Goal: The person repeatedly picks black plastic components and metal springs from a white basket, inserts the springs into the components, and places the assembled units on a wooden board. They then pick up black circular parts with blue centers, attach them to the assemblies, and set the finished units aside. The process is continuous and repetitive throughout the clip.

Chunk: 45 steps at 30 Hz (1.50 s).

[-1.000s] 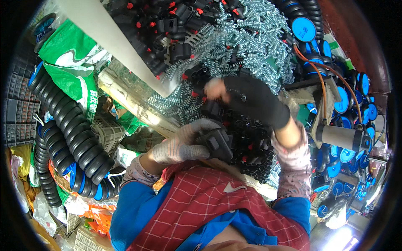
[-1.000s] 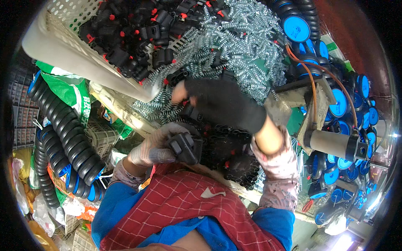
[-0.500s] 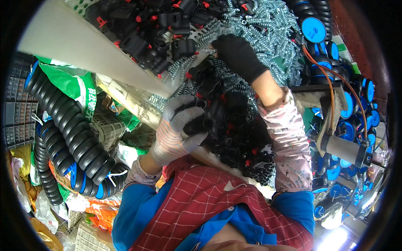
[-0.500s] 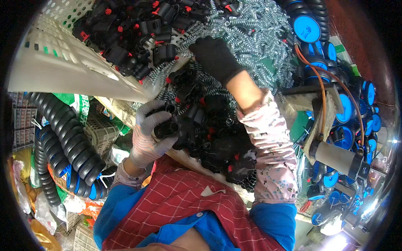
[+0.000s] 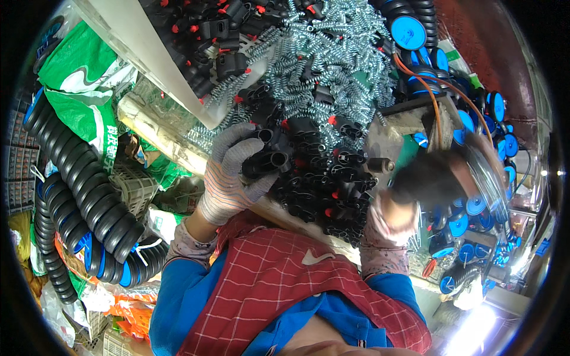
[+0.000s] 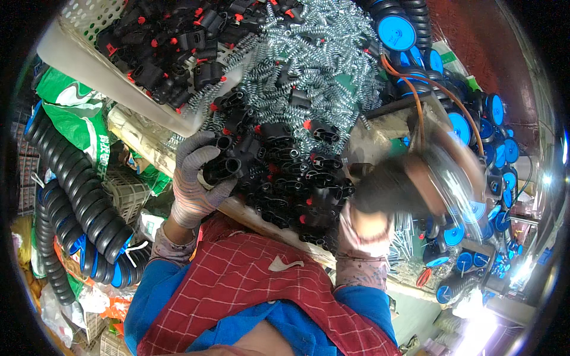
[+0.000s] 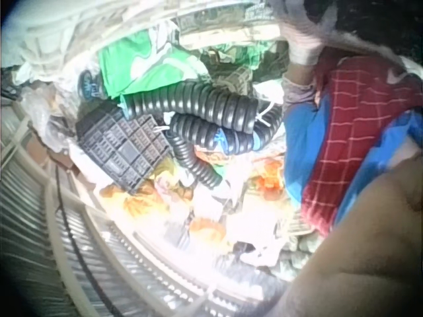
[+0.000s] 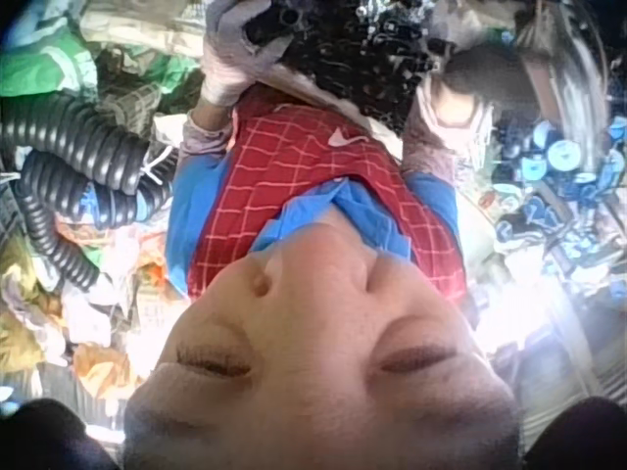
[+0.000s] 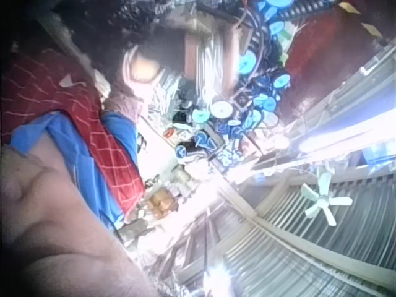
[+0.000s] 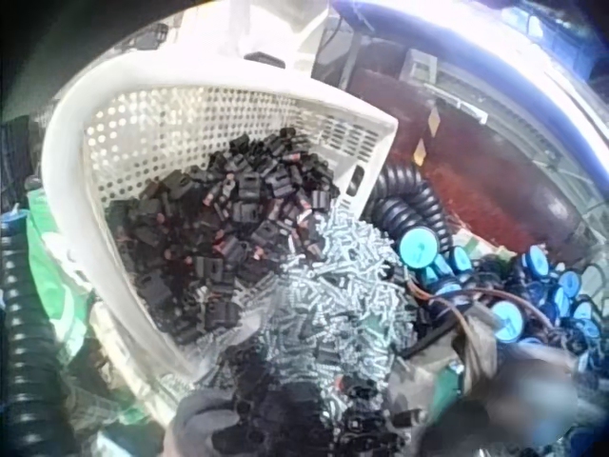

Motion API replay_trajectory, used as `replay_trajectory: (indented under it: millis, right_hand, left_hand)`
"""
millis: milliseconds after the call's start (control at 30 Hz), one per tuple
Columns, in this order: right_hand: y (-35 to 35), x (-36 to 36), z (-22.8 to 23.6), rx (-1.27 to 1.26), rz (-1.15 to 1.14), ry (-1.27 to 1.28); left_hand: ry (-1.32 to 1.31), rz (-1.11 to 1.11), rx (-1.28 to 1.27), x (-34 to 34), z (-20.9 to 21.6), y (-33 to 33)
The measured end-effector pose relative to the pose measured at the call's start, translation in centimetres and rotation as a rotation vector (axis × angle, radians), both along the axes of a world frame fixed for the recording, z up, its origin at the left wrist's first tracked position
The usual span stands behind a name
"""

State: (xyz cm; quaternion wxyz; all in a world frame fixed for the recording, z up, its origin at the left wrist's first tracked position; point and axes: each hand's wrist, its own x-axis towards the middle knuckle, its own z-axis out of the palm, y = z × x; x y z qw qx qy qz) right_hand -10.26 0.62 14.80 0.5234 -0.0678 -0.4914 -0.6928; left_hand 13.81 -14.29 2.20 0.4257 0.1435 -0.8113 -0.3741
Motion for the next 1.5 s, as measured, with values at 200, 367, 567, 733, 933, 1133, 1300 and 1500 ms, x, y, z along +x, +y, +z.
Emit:
replay_trajectory:
  millis: [200,367,567,733,933,1133,1300,1500]
  right_hand:
    - [-6.8,-7.4,-8.4,-0.679,1.458,-1.964]
    - [-14.1,-9.1,-9.9,-0.817,1.43,-2.122]
    - [-19.9,-10.7,-13.7,-0.713,1.165,-2.19]
    - [-21.7,-11.8,-15.8,-0.889,0.947,-2.325]
    - [-18.1,-10.0,-11.6,-1.105,1.128,-2.337]
    - [-7.8,-1.5,-4.3,-1.228,1.175,-3.028]
    - [-5.8,1.6,-3.5,-0.888,1.32,-2.743]
    - [-7.9,0.8,-4.4,-0.593,1.47,-2.883]
  left_hand:
    - [-0.055,-0.052,-0.01,0.0,-0.2,-0.1]
    - [-0.049,-0.059,0.024,-0.5,-0.8,-0.6]
    - [-0.073,-0.049,0.01,-0.8,-0.7,-1.0]
    - [-0.071,-0.049,0.011,-1.5,-0.2,-1.0]
    - [-0.097,0.053,-0.002,-2.0,0.5,-0.9]
    - [-0.062,0.041,-0.013,-2.4,0.3,-0.4]
    - [-0.006,-0.012,-0.145,-2.8,0.2,0.3]
    - [-0.008,-0.021,-0.132,-2.4,-0.6,-0.1]
